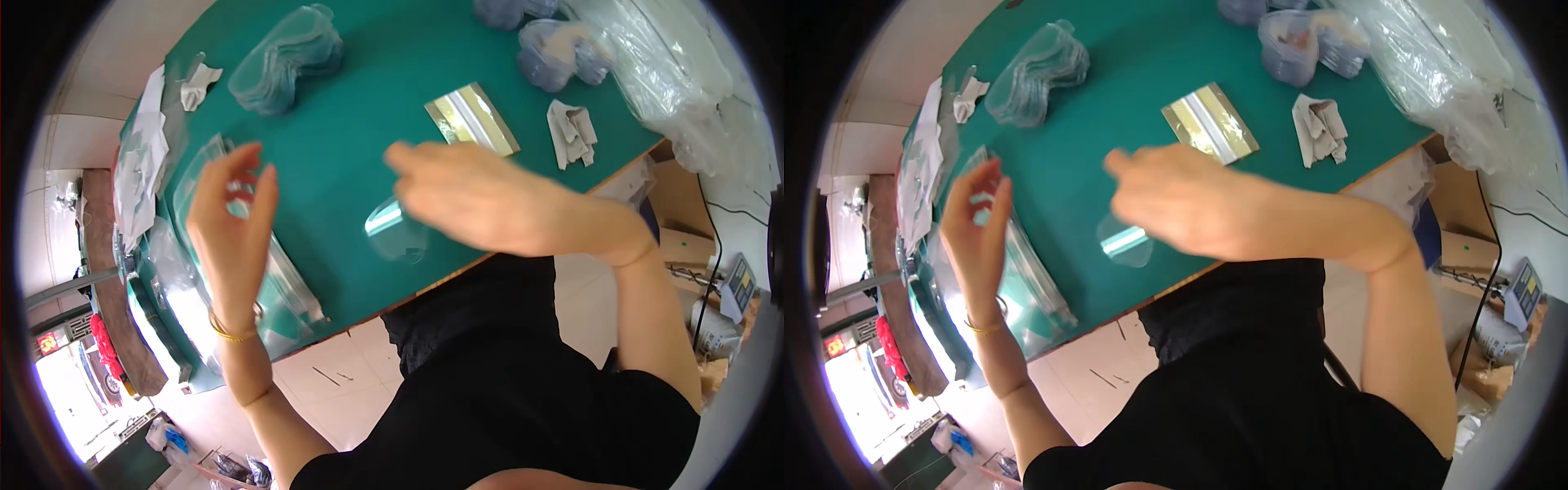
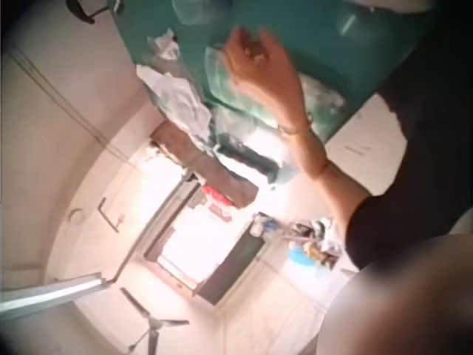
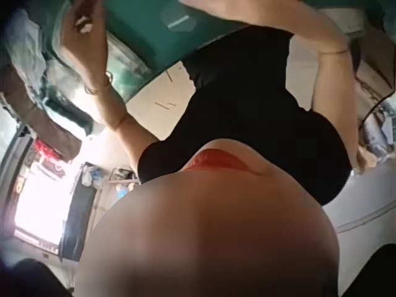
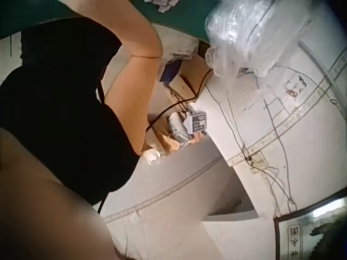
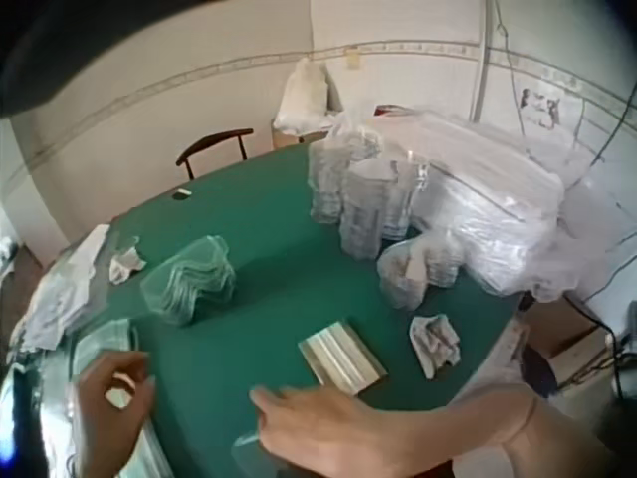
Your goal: Wiping safety glasses lenses with a cloth and stacking them at a production workstation.
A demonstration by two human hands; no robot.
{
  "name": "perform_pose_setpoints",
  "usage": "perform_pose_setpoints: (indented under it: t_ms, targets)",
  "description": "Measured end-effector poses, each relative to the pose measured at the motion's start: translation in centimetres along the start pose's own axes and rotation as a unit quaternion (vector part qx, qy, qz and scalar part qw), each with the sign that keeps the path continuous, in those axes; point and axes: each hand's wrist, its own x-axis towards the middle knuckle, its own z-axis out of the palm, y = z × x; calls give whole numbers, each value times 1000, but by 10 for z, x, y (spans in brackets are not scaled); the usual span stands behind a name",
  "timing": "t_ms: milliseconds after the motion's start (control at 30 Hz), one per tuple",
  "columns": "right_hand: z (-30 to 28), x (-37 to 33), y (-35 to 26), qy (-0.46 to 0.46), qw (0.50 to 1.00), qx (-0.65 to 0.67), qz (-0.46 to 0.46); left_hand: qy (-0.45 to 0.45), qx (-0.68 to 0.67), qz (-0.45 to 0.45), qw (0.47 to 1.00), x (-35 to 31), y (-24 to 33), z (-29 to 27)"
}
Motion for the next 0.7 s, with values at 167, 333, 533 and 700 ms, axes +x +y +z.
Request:
perform_pose_setpoints:
  t_ms: [167,333,533,700]
  targets:
    - [32,6,-12,0,990,59,128,-43,-34,-97,994,-90,-4,18]
    - [13,-82,48,229,898,-185,327,-93,-7,-94,991,-133,-2,33]
    - [34,-98,49,244,879,-80,403,-96,27,-104,990,-148,-8,44]
    - [62,-19,-22,176,958,169,150,-81,66,-92,990,-153,-8,47]
